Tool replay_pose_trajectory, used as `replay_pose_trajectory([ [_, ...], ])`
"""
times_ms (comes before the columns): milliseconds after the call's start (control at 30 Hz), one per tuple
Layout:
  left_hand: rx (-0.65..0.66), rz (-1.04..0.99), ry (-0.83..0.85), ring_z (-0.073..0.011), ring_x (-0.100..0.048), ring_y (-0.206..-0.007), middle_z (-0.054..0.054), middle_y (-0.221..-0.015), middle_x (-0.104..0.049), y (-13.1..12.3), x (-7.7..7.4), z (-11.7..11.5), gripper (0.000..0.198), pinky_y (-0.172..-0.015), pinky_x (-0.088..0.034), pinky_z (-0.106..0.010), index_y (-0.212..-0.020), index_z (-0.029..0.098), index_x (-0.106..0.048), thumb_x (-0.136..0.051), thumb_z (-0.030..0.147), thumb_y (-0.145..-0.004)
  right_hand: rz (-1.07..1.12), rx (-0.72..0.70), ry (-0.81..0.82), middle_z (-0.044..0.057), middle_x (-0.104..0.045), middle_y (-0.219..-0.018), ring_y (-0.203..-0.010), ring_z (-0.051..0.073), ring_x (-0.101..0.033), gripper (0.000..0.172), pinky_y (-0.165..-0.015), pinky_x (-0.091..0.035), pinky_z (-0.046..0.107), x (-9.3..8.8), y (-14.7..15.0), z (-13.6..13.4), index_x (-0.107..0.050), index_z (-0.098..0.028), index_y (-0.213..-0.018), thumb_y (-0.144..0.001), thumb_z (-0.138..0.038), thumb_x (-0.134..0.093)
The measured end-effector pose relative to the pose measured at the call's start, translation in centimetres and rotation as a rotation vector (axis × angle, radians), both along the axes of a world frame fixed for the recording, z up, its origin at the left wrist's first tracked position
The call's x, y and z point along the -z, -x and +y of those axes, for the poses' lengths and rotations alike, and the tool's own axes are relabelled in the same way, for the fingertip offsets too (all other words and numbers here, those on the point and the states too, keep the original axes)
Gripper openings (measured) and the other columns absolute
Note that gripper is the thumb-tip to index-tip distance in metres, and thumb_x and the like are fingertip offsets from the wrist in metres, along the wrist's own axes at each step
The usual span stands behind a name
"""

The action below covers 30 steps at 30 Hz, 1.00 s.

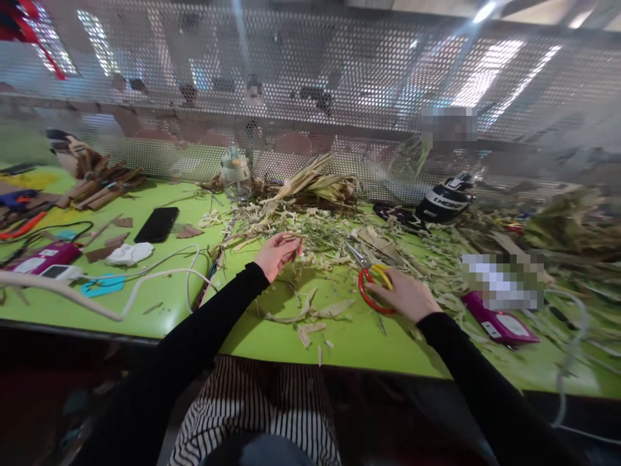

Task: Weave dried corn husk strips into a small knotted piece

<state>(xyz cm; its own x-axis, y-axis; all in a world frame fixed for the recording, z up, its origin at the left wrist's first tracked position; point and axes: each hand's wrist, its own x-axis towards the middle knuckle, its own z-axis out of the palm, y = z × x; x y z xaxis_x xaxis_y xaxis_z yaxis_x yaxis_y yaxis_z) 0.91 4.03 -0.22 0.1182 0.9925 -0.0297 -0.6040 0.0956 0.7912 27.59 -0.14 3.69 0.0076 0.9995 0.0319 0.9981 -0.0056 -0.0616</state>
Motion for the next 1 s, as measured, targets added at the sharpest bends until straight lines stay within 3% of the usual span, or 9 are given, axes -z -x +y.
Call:
replay_pose_trajectory([
  [133, 0.048, 0.016, -0.001, -0.0112, -0.066, -0.067, -0.004, -0.08, -0.07, -0.5, -0.1, -0.5, 0.036, -0.066, -0.052, -0.025, -0.081, 0.015, -0.053, -0.081, 0.02, -0.059, 0.032, -0.053, -0.203, 0.022, -0.061, -0.113, -0.108, 0.034, -0.054, 0.042, -0.09, -0.042, 0.045, -0.7, 1.8, 0.2, -0.061, -0.009, -0.105, -0.087, -0.043, -0.045],
  [167, 0.066, 0.021, -0.008, -0.0114, -0.066, -0.068, -0.004, -0.08, -0.07, -0.8, -0.2, -0.8, 0.037, -0.067, -0.052, -0.026, -0.082, 0.015, -0.054, -0.082, 0.021, -0.058, 0.126, -0.109, -0.259, 0.02, -0.06, -0.117, -0.106, 0.03, -0.056, 0.041, -0.091, -0.043, 0.043, -1.0, 2.9, 0.1, -0.059, -0.011, -0.111, -0.09, -0.042, -0.041],
  [233, 0.101, 0.032, -0.024, -0.0114, -0.065, -0.068, -0.002, -0.078, -0.068, -1.5, -0.3, -1.5, 0.039, -0.07, -0.053, -0.028, -0.081, 0.015, -0.054, -0.083, 0.023, -0.056, 0.374, -0.284, -0.163, 0.014, -0.062, -0.117, -0.097, 0.022, -0.061, 0.043, -0.085, -0.048, 0.035, -1.5, 5.5, -0.1, -0.052, -0.014, -0.122, -0.092, -0.042, -0.038],
  [367, 0.157, 0.06, -0.051, -0.0114, -0.064, -0.068, 0.0, -0.074, -0.066, -2.4, -0.4, -2.8, 0.039, -0.072, -0.054, -0.031, -0.081, 0.014, -0.056, -0.084, 0.025, -0.055, 0.367, -0.294, -0.129, 0.005, -0.064, -0.114, -0.094, 0.014, -0.062, 0.039, -0.081, -0.048, 0.025, -1.8, 8.7, -0.2, -0.05, -0.02, -0.124, -0.095, -0.041, -0.032],
  [500, 0.153, 0.063, -0.055, -0.0116, -0.064, -0.065, -0.001, -0.074, -0.066, -2.2, -0.9, -3.3, 0.038, -0.07, -0.054, -0.031, -0.083, 0.015, -0.055, -0.082, 0.025, -0.058, 0.195, -0.083, -0.129, 0.017, -0.062, -0.113, -0.102, 0.025, -0.058, 0.034, -0.087, -0.043, 0.036, -1.4, 6.1, -0.6, -0.054, -0.011, -0.116, -0.092, -0.029, -0.037],
  [600, 0.123, 0.043, -0.052, -0.0114, -0.064, -0.066, -0.001, -0.077, -0.066, -2.0, -1.2, -3.2, 0.039, -0.068, -0.053, -0.029, -0.082, 0.016, -0.053, -0.082, 0.024, -0.057, 0.055, 0.057, 0.014, 0.019, -0.066, -0.089, -0.086, 0.029, -0.063, 0.019, -0.075, -0.044, 0.037, -0.9, 2.2, -1.1, -0.063, -0.009, -0.092, -0.081, -0.019, -0.05],
  [700, 0.109, 0.037, -0.05, -0.0101, -0.063, -0.066, -0.001, -0.079, -0.066, -2.0, -1.3, -3.1, 0.04, -0.063, -0.052, -0.025, -0.083, 0.016, -0.054, -0.082, 0.026, -0.056, -0.013, 0.051, 0.129, 0.015, -0.067, -0.081, -0.079, 0.027, -0.064, 0.012, -0.069, -0.043, 0.032, -0.1, -0.3, -1.3, -0.063, -0.011, -0.081, -0.074, -0.016, -0.056],
  [867, 0.118, 0.059, -0.05, -0.0109, -0.063, -0.069, -0.002, -0.079, -0.066, -2.2, -1.5, -3.6, 0.044, -0.061, -0.052, -0.023, -0.084, 0.016, -0.056, -0.083, 0.031, -0.053, -0.027, 0.071, 0.126, 0.022, -0.063, -0.105, -0.097, 0.032, -0.059, 0.034, -0.074, -0.042, 0.034, 0.8, -0.9, 0.3, -0.059, -0.008, -0.1, -0.07, -0.024, -0.059],
  [1000, 0.096, 0.068, -0.061, -0.01, -0.062, -0.069, -0.001, -0.082, -0.065, -1.9, -1.9, -3.9, 0.044, -0.06, -0.052, -0.022, -0.083, 0.017, -0.057, -0.084, 0.033, -0.052, 0.042, 0.116, 0.165, 0.016, -0.066, -0.079, -0.073, 0.027, -0.062, 0.022, -0.061, -0.041, 0.031, 0.9, -1.4, 2.0, -0.06, -0.011, -0.08, -0.066, -0.028, -0.062],
])
